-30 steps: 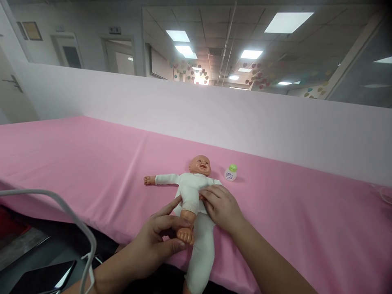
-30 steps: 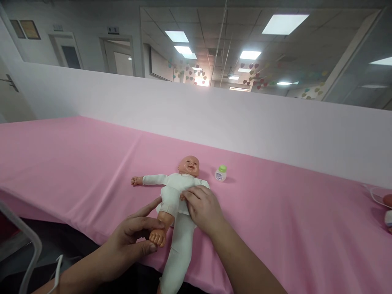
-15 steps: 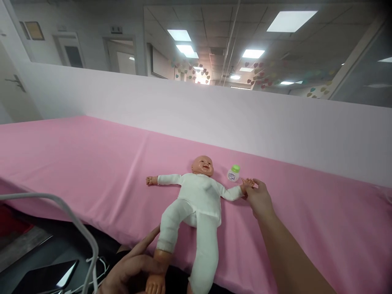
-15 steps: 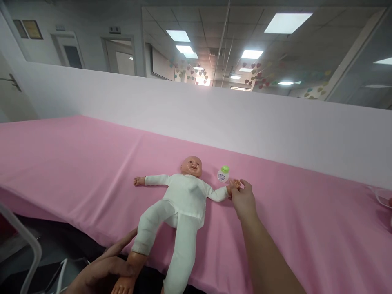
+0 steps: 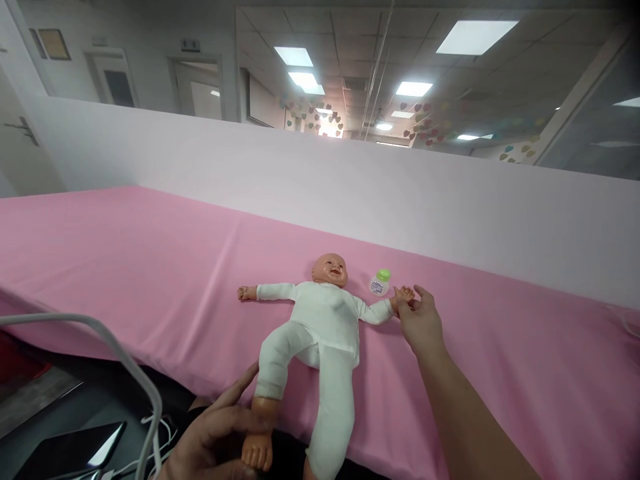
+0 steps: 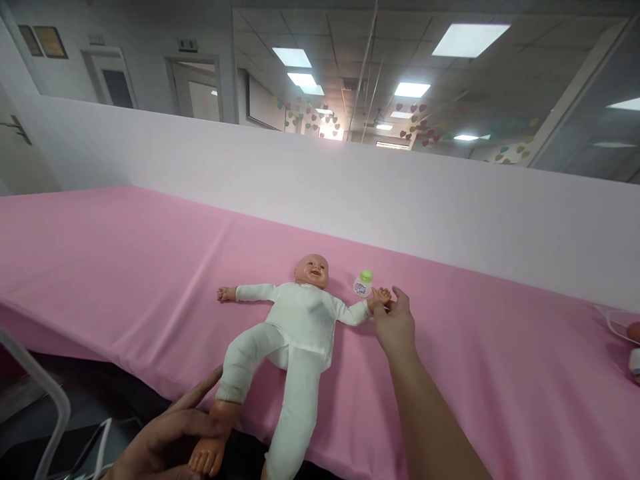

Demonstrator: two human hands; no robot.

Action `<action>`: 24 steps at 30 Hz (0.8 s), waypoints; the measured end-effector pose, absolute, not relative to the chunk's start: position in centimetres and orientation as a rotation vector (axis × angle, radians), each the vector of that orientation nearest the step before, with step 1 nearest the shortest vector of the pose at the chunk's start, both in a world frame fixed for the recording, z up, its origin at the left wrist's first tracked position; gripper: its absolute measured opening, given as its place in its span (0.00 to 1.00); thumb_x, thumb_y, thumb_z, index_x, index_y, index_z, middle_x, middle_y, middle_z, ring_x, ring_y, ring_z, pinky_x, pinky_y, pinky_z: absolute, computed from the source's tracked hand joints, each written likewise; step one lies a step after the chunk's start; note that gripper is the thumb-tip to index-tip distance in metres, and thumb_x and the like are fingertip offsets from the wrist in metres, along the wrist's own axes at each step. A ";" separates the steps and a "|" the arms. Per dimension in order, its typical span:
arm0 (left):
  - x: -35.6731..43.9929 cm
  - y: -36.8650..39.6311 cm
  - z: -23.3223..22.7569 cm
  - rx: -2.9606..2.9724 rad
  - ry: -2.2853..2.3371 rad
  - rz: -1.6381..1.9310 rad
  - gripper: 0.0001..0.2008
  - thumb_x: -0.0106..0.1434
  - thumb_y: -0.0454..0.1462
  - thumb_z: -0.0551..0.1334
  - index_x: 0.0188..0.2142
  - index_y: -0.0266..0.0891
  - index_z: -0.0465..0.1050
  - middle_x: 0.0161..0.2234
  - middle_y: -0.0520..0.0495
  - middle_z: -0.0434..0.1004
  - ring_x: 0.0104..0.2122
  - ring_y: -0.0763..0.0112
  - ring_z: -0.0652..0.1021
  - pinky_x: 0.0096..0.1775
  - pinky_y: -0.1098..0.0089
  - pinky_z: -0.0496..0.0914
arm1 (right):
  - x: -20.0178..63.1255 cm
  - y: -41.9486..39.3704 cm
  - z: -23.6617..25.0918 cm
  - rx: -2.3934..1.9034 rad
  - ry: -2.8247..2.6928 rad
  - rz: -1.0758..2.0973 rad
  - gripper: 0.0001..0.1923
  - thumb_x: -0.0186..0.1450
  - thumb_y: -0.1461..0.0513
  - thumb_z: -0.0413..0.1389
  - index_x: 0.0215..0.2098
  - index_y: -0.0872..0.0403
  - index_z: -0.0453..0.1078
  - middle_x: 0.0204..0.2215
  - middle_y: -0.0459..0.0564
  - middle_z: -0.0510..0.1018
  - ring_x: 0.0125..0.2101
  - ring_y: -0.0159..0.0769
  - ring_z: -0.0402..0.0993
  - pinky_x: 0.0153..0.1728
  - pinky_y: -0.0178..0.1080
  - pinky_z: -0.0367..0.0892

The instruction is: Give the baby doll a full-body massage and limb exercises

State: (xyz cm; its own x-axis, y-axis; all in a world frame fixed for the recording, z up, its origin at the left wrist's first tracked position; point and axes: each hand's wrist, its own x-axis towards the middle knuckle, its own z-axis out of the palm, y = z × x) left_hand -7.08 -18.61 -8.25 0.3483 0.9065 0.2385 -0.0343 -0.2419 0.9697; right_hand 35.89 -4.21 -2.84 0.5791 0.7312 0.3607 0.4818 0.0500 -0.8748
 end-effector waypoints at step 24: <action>-1.7 -14.2 0.8 1.596 0.715 0.929 0.14 0.61 0.41 0.73 0.47 0.48 0.84 0.76 0.48 0.49 0.73 0.36 0.51 0.59 0.50 0.72 | 26.1 -8.0 -1.7 -1.087 -2.029 -0.122 0.17 0.69 0.67 0.54 0.52 0.49 0.77 0.47 0.50 0.84 0.49 0.46 0.78 0.55 0.52 0.72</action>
